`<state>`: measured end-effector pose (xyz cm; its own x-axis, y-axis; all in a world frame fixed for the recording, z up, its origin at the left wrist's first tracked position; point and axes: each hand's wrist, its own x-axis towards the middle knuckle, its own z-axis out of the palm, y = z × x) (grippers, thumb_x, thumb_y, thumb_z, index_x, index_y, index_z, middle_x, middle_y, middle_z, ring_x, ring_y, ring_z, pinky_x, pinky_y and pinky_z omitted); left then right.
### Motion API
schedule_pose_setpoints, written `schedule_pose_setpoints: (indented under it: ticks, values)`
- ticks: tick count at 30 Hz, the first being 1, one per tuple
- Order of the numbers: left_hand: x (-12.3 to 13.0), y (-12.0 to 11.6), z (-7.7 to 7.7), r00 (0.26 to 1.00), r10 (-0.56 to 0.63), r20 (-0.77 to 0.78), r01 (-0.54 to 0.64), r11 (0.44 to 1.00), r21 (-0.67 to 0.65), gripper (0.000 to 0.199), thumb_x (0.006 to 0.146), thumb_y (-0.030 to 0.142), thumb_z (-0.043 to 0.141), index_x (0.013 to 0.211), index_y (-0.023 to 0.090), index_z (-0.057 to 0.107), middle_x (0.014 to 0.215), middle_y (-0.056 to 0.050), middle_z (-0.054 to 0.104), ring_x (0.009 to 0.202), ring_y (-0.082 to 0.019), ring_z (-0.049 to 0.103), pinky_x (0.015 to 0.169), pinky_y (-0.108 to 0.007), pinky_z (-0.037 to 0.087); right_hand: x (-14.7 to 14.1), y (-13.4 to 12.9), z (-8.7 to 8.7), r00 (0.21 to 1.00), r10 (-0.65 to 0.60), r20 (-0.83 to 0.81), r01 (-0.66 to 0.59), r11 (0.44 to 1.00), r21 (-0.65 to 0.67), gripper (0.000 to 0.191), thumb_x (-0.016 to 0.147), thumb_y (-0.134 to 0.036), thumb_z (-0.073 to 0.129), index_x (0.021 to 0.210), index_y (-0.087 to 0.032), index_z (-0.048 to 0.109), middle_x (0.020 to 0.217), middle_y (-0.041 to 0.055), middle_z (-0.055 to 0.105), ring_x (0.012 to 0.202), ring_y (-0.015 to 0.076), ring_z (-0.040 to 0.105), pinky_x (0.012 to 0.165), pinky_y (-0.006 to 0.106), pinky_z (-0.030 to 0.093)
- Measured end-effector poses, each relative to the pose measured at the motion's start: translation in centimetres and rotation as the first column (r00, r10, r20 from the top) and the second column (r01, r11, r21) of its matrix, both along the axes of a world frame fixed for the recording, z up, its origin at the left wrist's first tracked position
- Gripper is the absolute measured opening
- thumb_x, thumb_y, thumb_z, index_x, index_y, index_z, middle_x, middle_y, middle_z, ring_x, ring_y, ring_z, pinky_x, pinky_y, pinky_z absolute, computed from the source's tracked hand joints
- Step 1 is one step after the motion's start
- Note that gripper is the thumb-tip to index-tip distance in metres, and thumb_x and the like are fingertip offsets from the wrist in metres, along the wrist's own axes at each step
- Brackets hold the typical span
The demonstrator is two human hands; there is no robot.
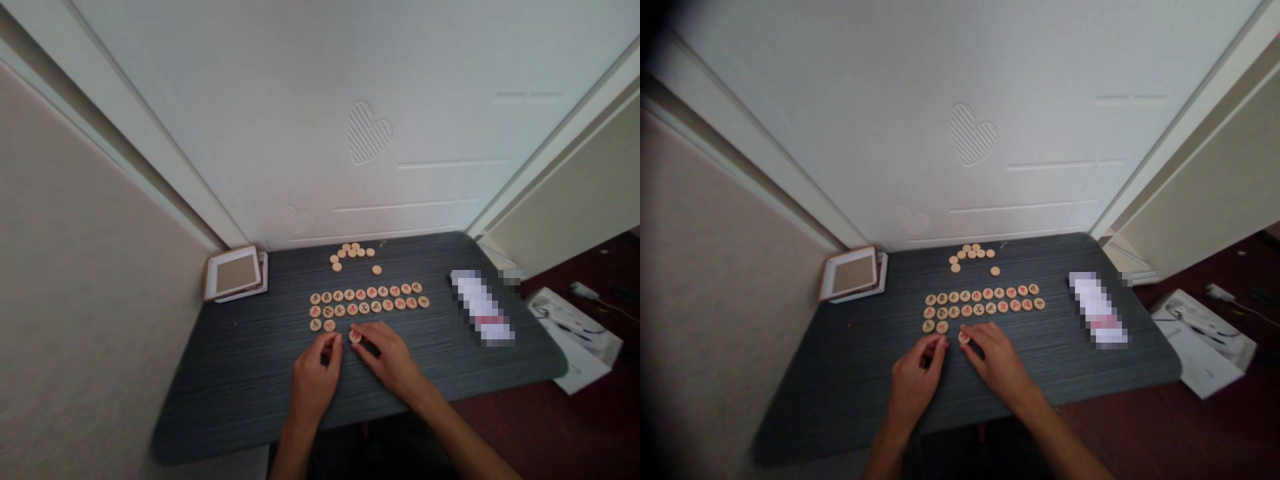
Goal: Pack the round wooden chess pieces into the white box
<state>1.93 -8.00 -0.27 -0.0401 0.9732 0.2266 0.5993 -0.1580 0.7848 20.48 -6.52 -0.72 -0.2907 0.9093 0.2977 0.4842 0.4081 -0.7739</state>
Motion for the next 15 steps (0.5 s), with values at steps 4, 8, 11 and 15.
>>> schedule_pose_setpoints:
  ticks: [4, 8, 11, 15]
  values:
    - [-3.0, -0.3, 0.1, 0.995, 0.040, -0.087, -0.038, 0.999, 0.026, 0.017, 0.094, 0.036, 0.058, 0.096, 0.025, 0.071, 0.080, 0.000, 0.077, 0.067, -0.018, 0.073, 0.068, -0.027, 0.058, -0.9, 0.8, -0.4, 0.995, 0.006, 0.095, -0.010, 0.999, 0.049, 0.032, 0.098, -0.024, 0.060, 0.129, -0.028, 0.067, 0.116, 0.0076, 0.072, 0.107, 0.0247, 0.066, 0.099, 0.045, 0.055]
    - [-3.8, -0.6, 0.1, 0.993, 0.012, -0.114, -0.011, 1.000, 0.004, 0.017, 0.095, 0.036, 0.057, 0.095, 0.025, 0.070, 0.077, 0.001, 0.076, 0.065, -0.017, 0.071, 0.065, -0.026, 0.055, -1.7, 1.4, -0.9, 0.993, -0.043, 0.110, 0.034, 0.995, 0.089, 0.027, 0.098, -0.024, 0.060, 0.122, -0.028, 0.072, 0.115, 0.0082, 0.071, 0.107, 0.0254, 0.065, 0.097, 0.045, 0.056]
    - [-3.5, -0.6, 0.1, 0.989, 0.008, -0.146, -0.009, 1.000, -0.006, 0.017, 0.095, 0.035, 0.057, 0.096, 0.026, 0.071, 0.076, 0.002, 0.075, 0.062, -0.015, 0.068, 0.064, -0.026, 0.053, -2.0, 1.2, -1.0, 0.987, -0.049, 0.155, 0.032, 0.993, 0.112, 0.030, 0.099, -0.022, 0.057, 0.126, -0.029, 0.070, 0.117, 0.0088, 0.070, 0.108, 0.0267, 0.063, 0.097, 0.047, 0.056]
    - [-3.3, -0.4, 0.2, 0.987, 0.016, -0.159, -0.020, 1.000, -0.021, 0.018, 0.095, 0.036, 0.057, 0.096, 0.026, 0.071, 0.077, 0.002, 0.075, 0.062, -0.014, 0.068, 0.064, -0.025, 0.051, -2.3, 0.6, -1.0, 0.971, -0.060, 0.231, 0.034, 0.993, 0.114, 0.041, 0.100, -0.016, 0.051, 0.136, -0.031, 0.063, 0.119, 0.0107, 0.068, 0.106, 0.0269, 0.062, 0.092, 0.046, 0.058]
